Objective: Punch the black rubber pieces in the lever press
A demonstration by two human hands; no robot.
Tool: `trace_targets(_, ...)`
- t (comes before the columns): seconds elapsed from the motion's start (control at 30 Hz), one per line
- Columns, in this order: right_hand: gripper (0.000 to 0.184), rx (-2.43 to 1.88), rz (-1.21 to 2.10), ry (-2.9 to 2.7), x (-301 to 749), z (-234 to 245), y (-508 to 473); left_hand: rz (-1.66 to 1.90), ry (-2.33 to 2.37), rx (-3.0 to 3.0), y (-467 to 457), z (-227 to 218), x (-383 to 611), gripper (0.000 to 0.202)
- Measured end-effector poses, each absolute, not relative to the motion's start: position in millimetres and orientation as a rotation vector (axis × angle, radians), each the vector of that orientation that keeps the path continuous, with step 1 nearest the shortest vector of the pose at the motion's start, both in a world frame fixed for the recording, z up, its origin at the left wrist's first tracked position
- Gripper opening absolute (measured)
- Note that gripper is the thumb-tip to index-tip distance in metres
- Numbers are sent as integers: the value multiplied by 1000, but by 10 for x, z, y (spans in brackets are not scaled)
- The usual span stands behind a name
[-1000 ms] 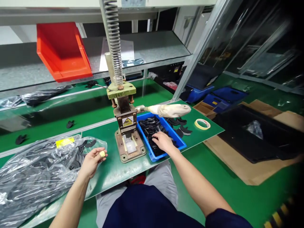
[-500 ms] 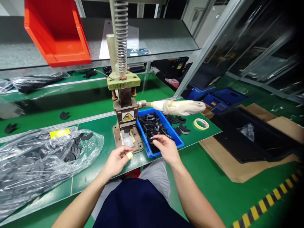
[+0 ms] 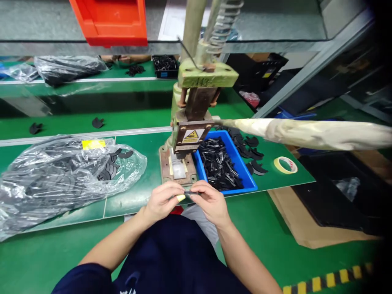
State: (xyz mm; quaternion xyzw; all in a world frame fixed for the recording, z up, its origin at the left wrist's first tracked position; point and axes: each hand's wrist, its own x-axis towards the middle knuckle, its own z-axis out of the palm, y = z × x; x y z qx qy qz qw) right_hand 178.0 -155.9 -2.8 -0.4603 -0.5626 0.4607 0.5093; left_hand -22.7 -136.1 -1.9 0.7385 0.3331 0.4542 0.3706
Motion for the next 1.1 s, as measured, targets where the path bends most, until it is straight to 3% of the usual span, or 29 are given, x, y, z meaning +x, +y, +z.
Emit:
trace_targets(0.27, 11, -1121, 1038, -1476, 1708, -78, -1589, 1434, 727, 2087, -1365, -159, -314, 14)
trace_targets(0.53, 18, -1118, 1058, -1484, 1660, -90, -1577, 1470, 750, 2184, -1361, -308, -372, 17)
trace_targets(1.1, 28, -1028, 1728, -846, 1489, -240, -1467, 1482, 883, 2014, -1338, -228, -379, 18)
